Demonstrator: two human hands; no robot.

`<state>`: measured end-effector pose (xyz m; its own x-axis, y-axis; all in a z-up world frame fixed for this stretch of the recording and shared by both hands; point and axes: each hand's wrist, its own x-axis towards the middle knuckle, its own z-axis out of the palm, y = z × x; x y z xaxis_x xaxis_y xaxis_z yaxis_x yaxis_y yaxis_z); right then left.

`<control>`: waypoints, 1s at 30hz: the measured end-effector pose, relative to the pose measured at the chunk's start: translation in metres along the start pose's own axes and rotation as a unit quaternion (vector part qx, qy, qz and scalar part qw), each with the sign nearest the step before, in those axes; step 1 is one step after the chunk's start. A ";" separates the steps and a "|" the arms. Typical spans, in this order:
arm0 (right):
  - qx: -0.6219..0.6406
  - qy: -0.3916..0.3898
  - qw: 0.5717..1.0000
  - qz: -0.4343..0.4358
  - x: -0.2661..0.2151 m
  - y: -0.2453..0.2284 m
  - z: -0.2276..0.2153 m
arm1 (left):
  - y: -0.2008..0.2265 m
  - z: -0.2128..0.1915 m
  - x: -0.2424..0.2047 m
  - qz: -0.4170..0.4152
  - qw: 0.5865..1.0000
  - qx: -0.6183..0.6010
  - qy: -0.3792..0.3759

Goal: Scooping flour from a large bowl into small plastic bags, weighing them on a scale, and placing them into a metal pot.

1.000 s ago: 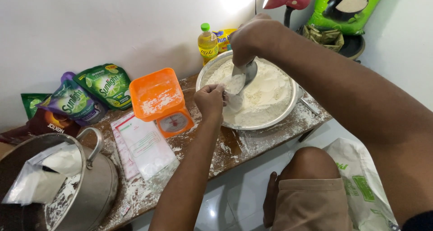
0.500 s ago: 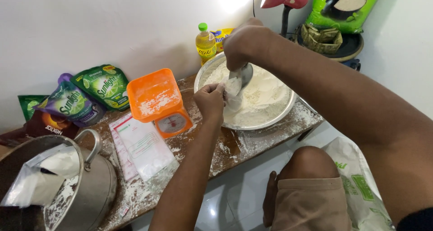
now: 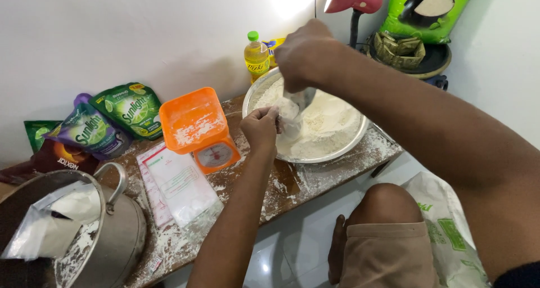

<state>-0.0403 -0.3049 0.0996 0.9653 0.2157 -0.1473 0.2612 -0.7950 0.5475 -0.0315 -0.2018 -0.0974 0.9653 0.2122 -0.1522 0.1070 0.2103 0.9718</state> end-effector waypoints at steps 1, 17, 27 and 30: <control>-0.001 0.000 1.000 0.000 -0.005 0.007 0.001 | 0.004 0.000 -0.002 0.000 1.000 -0.001 0.000; 0.139 -0.136 0.971 0.140 0.064 0.045 0.178 | -0.005 0.001 -0.005 0.003 0.999 -0.034 -0.006; 0.224 -0.128 0.956 0.140 0.126 -0.006 0.297 | -0.007 0.001 -0.005 0.016 0.999 -0.028 0.001; 0.273 -0.062 0.952 0.126 0.100 0.006 0.262 | -0.010 0.002 0.000 0.014 0.999 -0.032 -0.002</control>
<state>0.0583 -0.4364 -0.1277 0.9811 -0.0625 -0.1833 -0.0497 -0.9961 0.0732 -0.0323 -0.2058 -0.1067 0.9687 0.2155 -0.1233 0.0638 0.2641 0.9624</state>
